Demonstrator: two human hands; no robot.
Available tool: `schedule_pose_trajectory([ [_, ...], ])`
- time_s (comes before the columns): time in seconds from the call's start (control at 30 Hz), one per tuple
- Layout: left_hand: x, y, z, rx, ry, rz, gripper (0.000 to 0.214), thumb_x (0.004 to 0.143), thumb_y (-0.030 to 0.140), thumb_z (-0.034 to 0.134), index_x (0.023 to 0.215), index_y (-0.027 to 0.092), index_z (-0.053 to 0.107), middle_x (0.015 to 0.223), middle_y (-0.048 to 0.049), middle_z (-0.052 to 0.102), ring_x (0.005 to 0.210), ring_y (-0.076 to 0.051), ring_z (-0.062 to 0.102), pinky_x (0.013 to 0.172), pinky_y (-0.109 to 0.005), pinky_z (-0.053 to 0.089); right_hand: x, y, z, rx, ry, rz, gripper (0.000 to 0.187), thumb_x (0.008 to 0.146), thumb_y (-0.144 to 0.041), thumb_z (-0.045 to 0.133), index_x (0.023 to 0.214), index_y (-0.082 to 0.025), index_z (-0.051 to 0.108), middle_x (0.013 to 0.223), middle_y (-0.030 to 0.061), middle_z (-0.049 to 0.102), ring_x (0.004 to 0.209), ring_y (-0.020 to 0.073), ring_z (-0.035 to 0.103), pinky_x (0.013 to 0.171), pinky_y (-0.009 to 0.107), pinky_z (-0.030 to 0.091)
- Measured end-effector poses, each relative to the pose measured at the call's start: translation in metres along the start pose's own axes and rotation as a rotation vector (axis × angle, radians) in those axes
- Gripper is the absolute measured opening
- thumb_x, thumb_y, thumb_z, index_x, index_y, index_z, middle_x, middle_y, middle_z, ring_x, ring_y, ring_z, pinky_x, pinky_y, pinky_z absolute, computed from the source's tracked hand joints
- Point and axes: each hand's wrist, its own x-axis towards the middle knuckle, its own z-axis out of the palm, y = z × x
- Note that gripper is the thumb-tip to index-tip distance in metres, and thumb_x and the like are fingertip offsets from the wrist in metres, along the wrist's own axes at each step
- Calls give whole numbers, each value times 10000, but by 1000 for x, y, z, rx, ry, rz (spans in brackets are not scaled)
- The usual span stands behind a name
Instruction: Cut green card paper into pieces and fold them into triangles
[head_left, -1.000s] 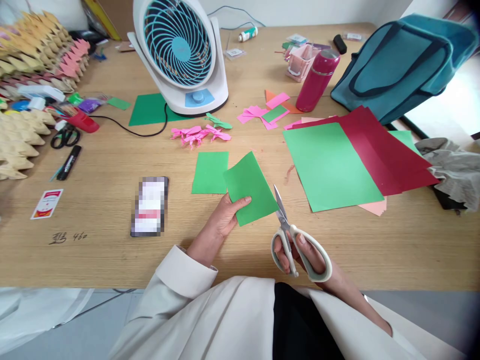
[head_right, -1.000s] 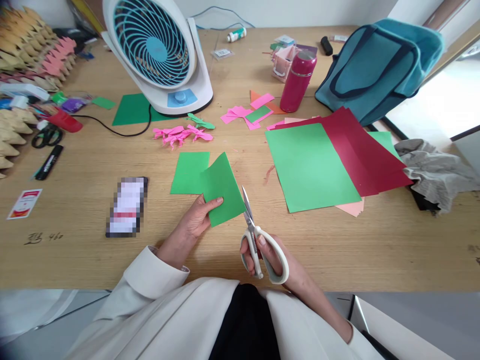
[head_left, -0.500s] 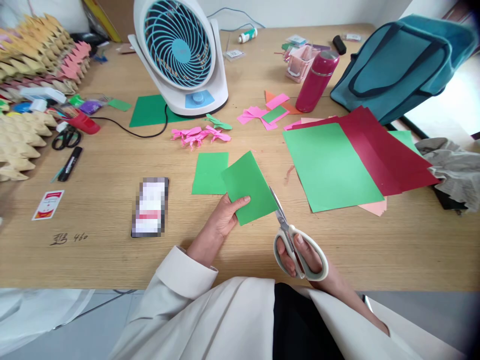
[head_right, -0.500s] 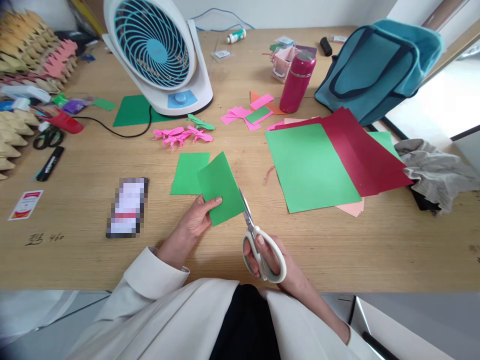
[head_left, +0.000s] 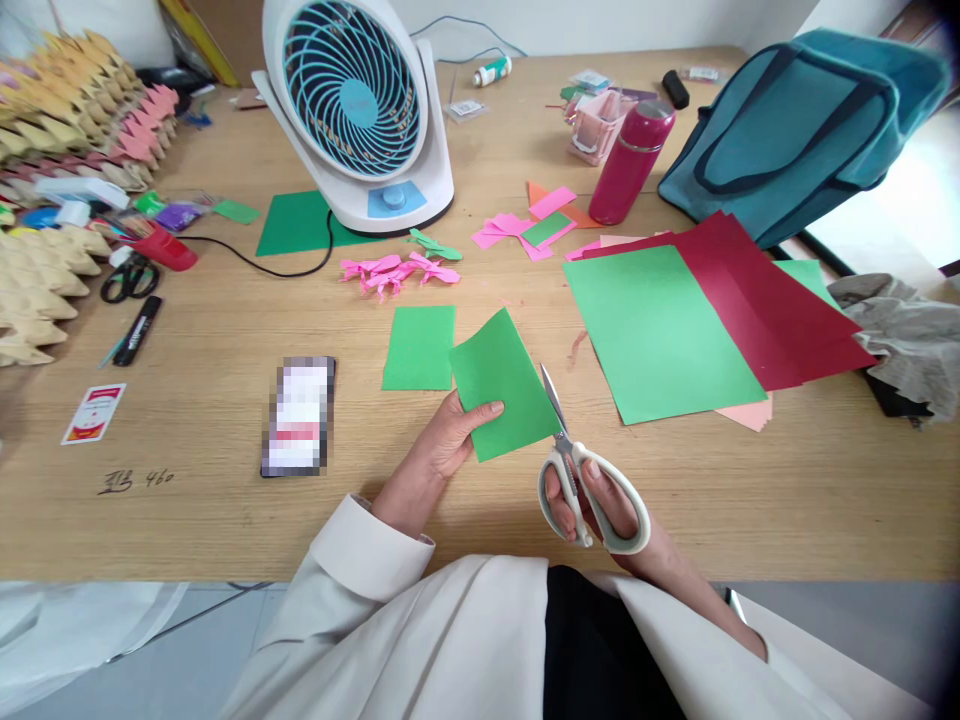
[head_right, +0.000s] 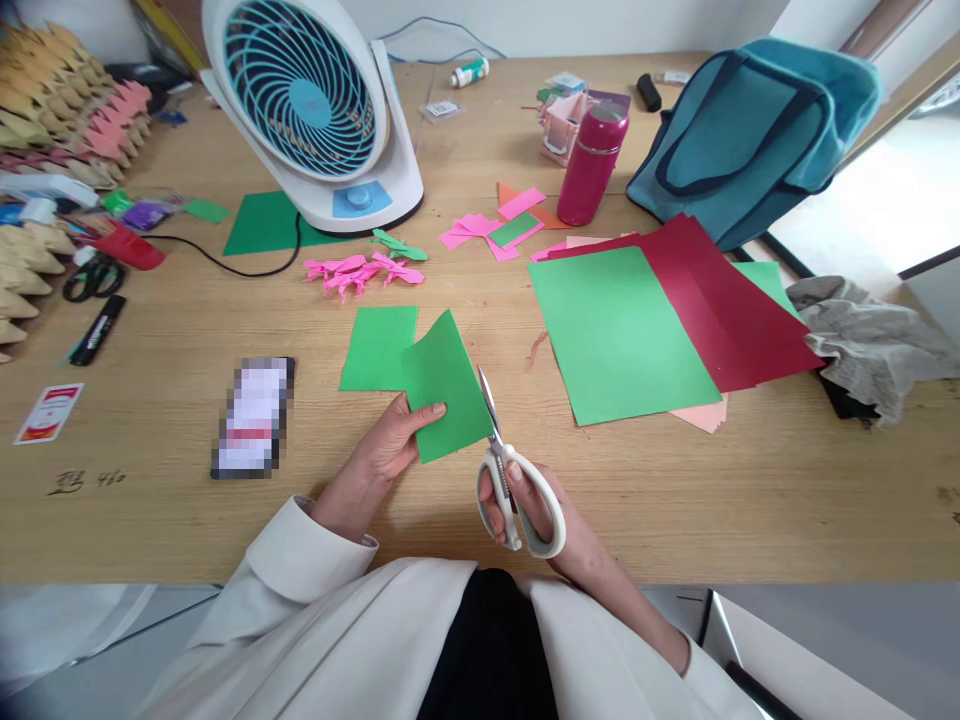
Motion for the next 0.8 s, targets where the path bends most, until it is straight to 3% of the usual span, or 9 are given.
schedule_pose_trajectory([
  [0.13, 2, -1, -2, -11, 4, 12, 484, 596, 221, 888, 1043, 148, 717, 1053, -88, 767, 1003, -261, 705, 939, -390, 517, 1, 5, -3, -34, 18, 1, 512, 944, -650, 396, 859, -178, 576, 543, -15, 501, 461, 110, 443, 463, 246, 328],
  [0.33, -1, 2, 2, -1, 10, 14, 473, 594, 217, 887, 1030, 155, 714, 1039, -74, 770, 972, -251, 708, 902, -380, 528, 3, 6, -2, -35, 14, -11, 513, 935, -661, 414, 868, -178, 573, 540, -19, 504, 457, 111, 451, 465, 248, 346],
  [0.53, -4, 4, 6, 5, -2, 36, 475, 599, 236, 887, 1033, 158, 710, 1080, -84, 764, 1049, -278, 695, 963, -401, 512, 4, 4, -2, -7, -3, -22, 513, 938, -658, 408, 892, -174, 572, 565, -11, 519, 468, 115, 468, 474, 250, 371],
  [0.7, 1, 3, 3, -78, 70, 97, 438, 664, 363, 860, 1029, 166, 720, 1071, -85, 768, 1086, -277, 690, 1006, -396, 503, 2, 12, -4, 12, -30, -21, 503, 953, -639, 392, 906, -173, 575, 573, -6, 526, 471, 115, 470, 463, 242, 365],
  [0.8, 2, 2, 2, -84, 119, 103, 399, 684, 357, 850, 1013, 167, 729, 1048, -77, 776, 1044, -263, 707, 969, -369, 525, 2, 12, -3, -2, -41, -23, 495, 969, -620, 370, 924, -175, 582, 585, -5, 530, 480, 113, 470, 472, 240, 365],
])
